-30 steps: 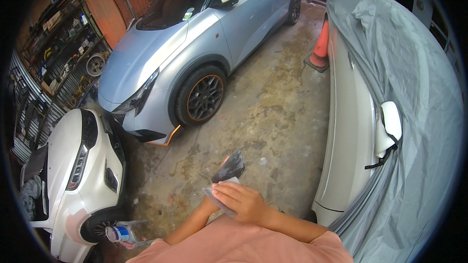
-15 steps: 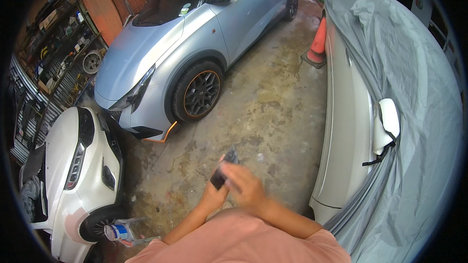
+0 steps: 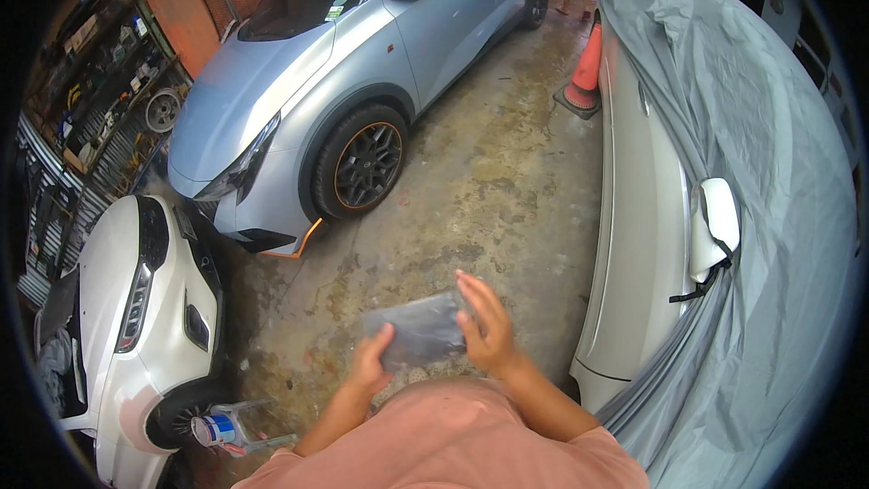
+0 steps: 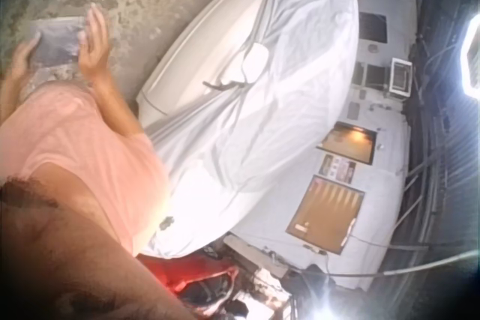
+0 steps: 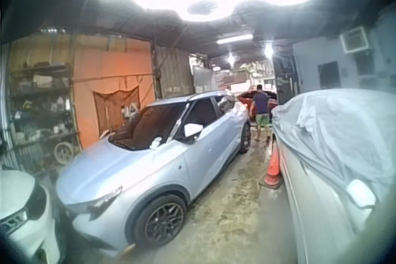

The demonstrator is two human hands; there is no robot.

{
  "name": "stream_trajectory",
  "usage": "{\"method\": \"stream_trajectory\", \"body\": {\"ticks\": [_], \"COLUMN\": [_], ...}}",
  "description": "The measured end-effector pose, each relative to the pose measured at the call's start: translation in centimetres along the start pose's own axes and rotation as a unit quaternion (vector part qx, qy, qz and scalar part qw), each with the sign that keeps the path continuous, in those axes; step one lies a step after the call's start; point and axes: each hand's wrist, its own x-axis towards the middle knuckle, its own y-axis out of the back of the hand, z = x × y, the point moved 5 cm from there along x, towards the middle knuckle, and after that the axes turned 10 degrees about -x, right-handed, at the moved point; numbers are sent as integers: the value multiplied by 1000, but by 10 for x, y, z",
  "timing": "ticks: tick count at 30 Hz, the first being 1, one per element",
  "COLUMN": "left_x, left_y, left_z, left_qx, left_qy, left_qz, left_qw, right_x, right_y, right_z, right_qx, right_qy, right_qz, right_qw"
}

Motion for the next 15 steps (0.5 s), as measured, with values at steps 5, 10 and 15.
{"method": "stream_trajectory", "body": {"ticks": [5,10,15], "left_x": [15,1,-4], "left_y": [-2,-1,-11], "left_z": [44,27,47], "left_qx": [-122,12,293], "left_qy": [10,52,-79], "left_qz": [-13,-50,-16], "left_qw": [992,997,953], "right_x": [-15,3,28], "right_y": [-2,2,22], "right_z": [-40,2,30], "right_qx": [-16,43,104], "right_qy": [153,-23,-260], "right_qz": [-49,-11,52], "right_qw": [987,999,959]}}
